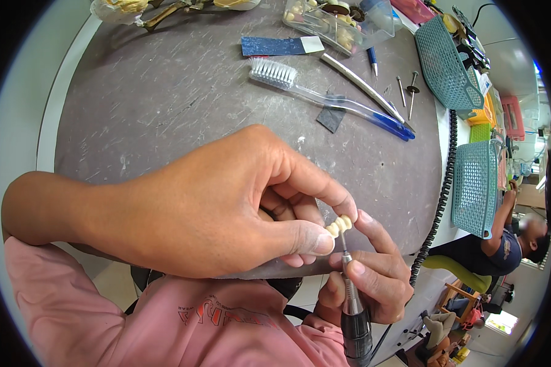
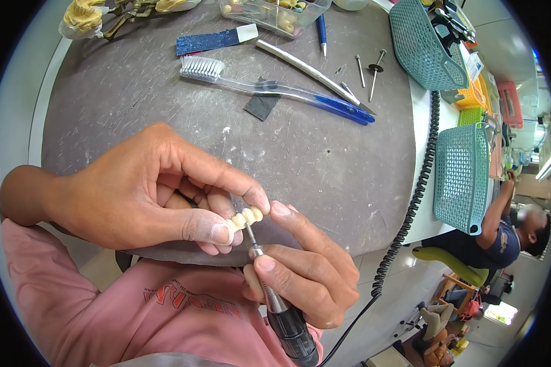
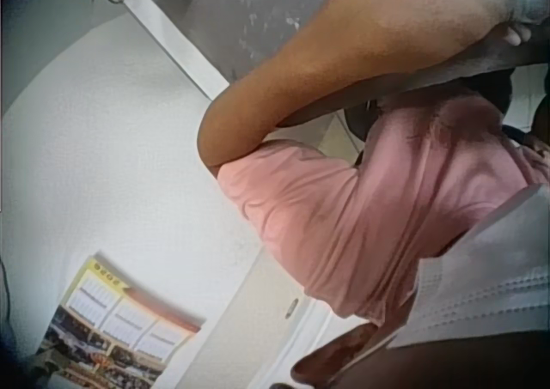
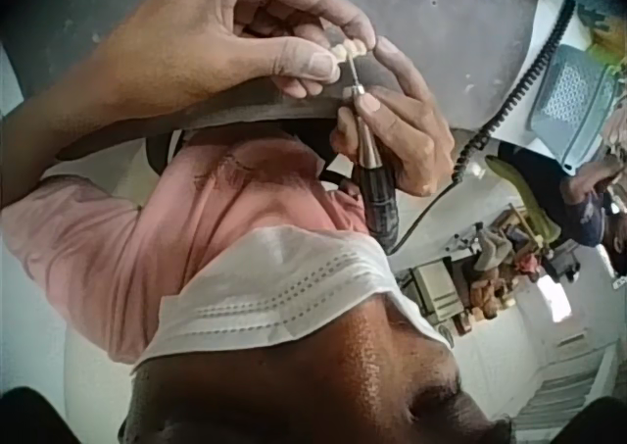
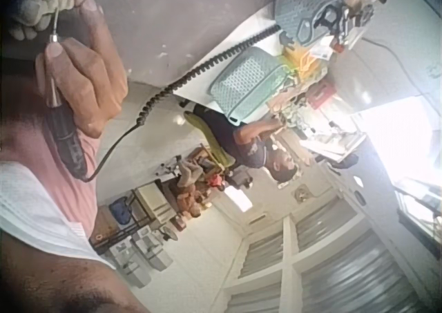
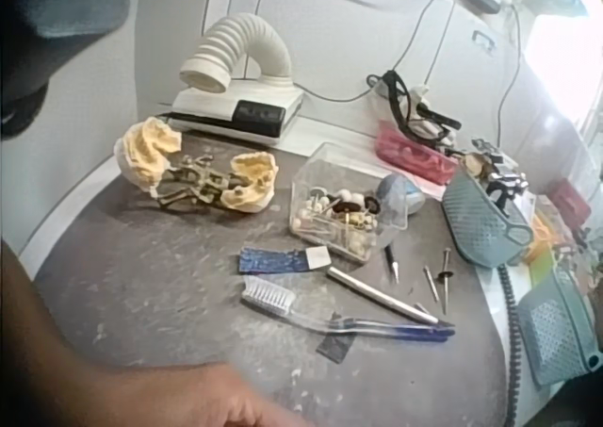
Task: The person uses a rotary tool to refine a dental prosthetic and a bridge before cleaning them with a toothbrush.
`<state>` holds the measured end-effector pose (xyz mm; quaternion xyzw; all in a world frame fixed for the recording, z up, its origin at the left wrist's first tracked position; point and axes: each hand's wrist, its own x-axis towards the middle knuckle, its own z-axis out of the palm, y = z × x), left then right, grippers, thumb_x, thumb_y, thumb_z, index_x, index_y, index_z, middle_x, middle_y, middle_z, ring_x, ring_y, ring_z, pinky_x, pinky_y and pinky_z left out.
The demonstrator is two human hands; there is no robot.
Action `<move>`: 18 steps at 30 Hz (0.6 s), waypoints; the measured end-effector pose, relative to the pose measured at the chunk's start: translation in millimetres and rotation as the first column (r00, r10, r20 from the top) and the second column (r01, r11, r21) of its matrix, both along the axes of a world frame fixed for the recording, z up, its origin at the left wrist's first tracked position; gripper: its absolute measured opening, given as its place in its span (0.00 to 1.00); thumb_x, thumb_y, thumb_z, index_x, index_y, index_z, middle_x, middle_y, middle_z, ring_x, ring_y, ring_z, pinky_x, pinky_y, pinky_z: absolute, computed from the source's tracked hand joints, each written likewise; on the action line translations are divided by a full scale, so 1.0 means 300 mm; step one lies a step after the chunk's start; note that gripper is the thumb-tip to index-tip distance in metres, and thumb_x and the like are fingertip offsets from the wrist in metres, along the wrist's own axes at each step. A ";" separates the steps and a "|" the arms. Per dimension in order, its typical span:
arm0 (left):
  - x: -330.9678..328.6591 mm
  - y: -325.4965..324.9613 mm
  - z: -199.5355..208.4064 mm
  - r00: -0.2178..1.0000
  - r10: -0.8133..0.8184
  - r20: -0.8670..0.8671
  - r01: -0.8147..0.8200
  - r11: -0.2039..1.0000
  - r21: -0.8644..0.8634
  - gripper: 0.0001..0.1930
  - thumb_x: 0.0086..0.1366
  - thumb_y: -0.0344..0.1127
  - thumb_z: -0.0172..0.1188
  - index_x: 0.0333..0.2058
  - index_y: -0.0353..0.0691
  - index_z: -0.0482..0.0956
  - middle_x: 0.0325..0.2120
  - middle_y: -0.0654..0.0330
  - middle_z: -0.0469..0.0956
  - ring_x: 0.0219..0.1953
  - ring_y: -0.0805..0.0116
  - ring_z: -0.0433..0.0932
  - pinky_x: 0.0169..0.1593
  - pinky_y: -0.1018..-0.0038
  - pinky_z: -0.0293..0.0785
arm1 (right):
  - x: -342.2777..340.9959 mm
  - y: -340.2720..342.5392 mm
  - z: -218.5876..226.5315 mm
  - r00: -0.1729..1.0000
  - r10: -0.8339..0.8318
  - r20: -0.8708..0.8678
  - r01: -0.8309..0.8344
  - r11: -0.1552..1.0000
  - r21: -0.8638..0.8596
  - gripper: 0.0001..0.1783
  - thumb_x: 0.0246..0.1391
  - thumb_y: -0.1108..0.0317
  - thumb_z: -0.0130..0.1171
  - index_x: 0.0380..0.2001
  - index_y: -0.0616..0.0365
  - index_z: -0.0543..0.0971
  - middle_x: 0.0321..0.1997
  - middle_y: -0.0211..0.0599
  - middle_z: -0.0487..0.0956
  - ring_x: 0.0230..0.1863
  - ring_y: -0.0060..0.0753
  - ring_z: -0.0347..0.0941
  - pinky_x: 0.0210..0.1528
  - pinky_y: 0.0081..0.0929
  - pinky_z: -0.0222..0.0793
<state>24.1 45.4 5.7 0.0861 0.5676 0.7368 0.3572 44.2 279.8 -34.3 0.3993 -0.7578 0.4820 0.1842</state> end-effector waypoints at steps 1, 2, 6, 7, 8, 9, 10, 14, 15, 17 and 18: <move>0.001 -0.001 -0.001 1.000 0.006 0.011 -0.006 1.000 0.003 0.20 0.64 0.23 0.63 0.55 0.28 0.75 0.35 0.55 0.82 0.40 0.77 0.81 0.47 0.83 0.79 | -0.001 -0.001 -0.003 1.000 0.002 0.000 -0.002 1.000 -0.001 0.20 0.46 0.65 0.74 0.41 0.60 0.79 0.26 0.40 0.83 0.44 0.54 0.83 0.44 0.43 0.84; 0.001 -0.002 -0.001 1.000 0.007 0.011 -0.008 1.000 0.001 0.20 0.64 0.23 0.63 0.55 0.28 0.75 0.35 0.55 0.82 0.40 0.77 0.81 0.47 0.83 0.79 | -0.002 -0.003 -0.008 1.000 -0.004 -0.003 0.004 1.000 -0.016 0.20 0.46 0.65 0.74 0.41 0.60 0.79 0.26 0.40 0.83 0.44 0.54 0.83 0.43 0.43 0.84; -0.001 -0.002 0.007 1.000 0.001 0.010 -0.001 1.000 -0.006 0.20 0.64 0.22 0.63 0.55 0.27 0.75 0.35 0.55 0.82 0.39 0.77 0.81 0.47 0.83 0.79 | 0.004 -0.007 -0.008 0.999 -0.038 0.002 0.038 0.999 -0.039 0.20 0.47 0.64 0.74 0.41 0.60 0.79 0.26 0.40 0.83 0.44 0.54 0.83 0.43 0.43 0.84; -0.001 -0.003 0.008 1.000 0.006 0.017 -0.005 1.000 -0.005 0.20 0.64 0.22 0.62 0.55 0.27 0.75 0.34 0.55 0.83 0.39 0.76 0.81 0.47 0.83 0.79 | 0.004 -0.007 -0.008 0.999 -0.045 0.005 0.046 0.998 -0.042 0.20 0.47 0.64 0.74 0.41 0.60 0.79 0.26 0.40 0.83 0.44 0.54 0.83 0.43 0.43 0.84; 0.000 -0.004 0.007 1.000 0.006 0.017 -0.006 1.000 -0.005 0.20 0.64 0.22 0.62 0.55 0.27 0.75 0.34 0.55 0.83 0.39 0.76 0.81 0.47 0.83 0.79 | 0.001 -0.002 -0.005 1.000 -0.022 0.006 0.023 0.999 -0.029 0.19 0.47 0.64 0.74 0.40 0.60 0.79 0.26 0.40 0.83 0.44 0.54 0.83 0.43 0.43 0.84; -0.001 -0.003 0.008 1.000 0.002 0.010 -0.002 1.000 -0.005 0.20 0.64 0.22 0.62 0.55 0.26 0.75 0.35 0.54 0.83 0.39 0.76 0.81 0.47 0.83 0.79 | 0.001 0.000 -0.003 1.000 -0.012 0.006 0.012 1.000 -0.021 0.19 0.47 0.64 0.74 0.40 0.60 0.79 0.26 0.40 0.83 0.44 0.54 0.83 0.43 0.43 0.84; -0.002 -0.003 0.008 1.000 -0.003 0.002 0.003 1.000 -0.004 0.20 0.64 0.22 0.62 0.55 0.26 0.74 0.35 0.54 0.83 0.39 0.76 0.81 0.47 0.83 0.79 | 0.001 0.002 -0.002 1.000 -0.003 0.005 0.003 1.000 -0.014 0.19 0.47 0.64 0.74 0.40 0.60 0.79 0.25 0.40 0.83 0.44 0.54 0.83 0.43 0.43 0.84; 0.000 -0.002 0.006 1.000 0.010 0.018 -0.010 1.000 0.003 0.20 0.64 0.22 0.62 0.55 0.26 0.74 0.35 0.54 0.83 0.39 0.77 0.81 0.46 0.83 0.79 | -0.005 -0.001 -0.008 1.000 -0.008 0.000 0.008 1.000 -0.023 0.20 0.47 0.64 0.74 0.40 0.61 0.79 0.25 0.40 0.83 0.43 0.55 0.83 0.42 0.42 0.84; 0.000 -0.001 0.007 1.000 0.012 0.021 -0.012 1.000 0.005 0.20 0.64 0.22 0.62 0.55 0.26 0.74 0.34 0.54 0.82 0.39 0.77 0.81 0.46 0.83 0.79 | -0.004 -0.002 -0.009 1.000 0.002 -0.003 -0.002 1.000 -0.023 0.20 0.47 0.64 0.74 0.40 0.61 0.79 0.25 0.40 0.82 0.43 0.55 0.83 0.41 0.42 0.84; -0.001 -0.001 0.009 1.000 0.012 0.024 -0.013 1.000 0.007 0.20 0.64 0.22 0.62 0.55 0.26 0.74 0.34 0.54 0.82 0.39 0.77 0.81 0.46 0.83 0.79 | 0.004 -0.006 -0.014 1.000 -0.026 -0.001 0.026 0.999 -0.041 0.20 0.46 0.65 0.74 0.40 0.61 0.79 0.25 0.40 0.82 0.43 0.55 0.83 0.41 0.42 0.85; -0.002 -0.003 0.009 1.000 0.004 0.013 -0.004 1.000 -0.003 0.20 0.64 0.22 0.62 0.55 0.26 0.74 0.34 0.55 0.82 0.39 0.77 0.81 0.46 0.83 0.79 | 0.004 -0.006 -0.014 0.999 -0.045 0.001 0.045 0.998 -0.048 0.20 0.46 0.65 0.74 0.40 0.61 0.79 0.25 0.40 0.82 0.43 0.55 0.83 0.41 0.42 0.85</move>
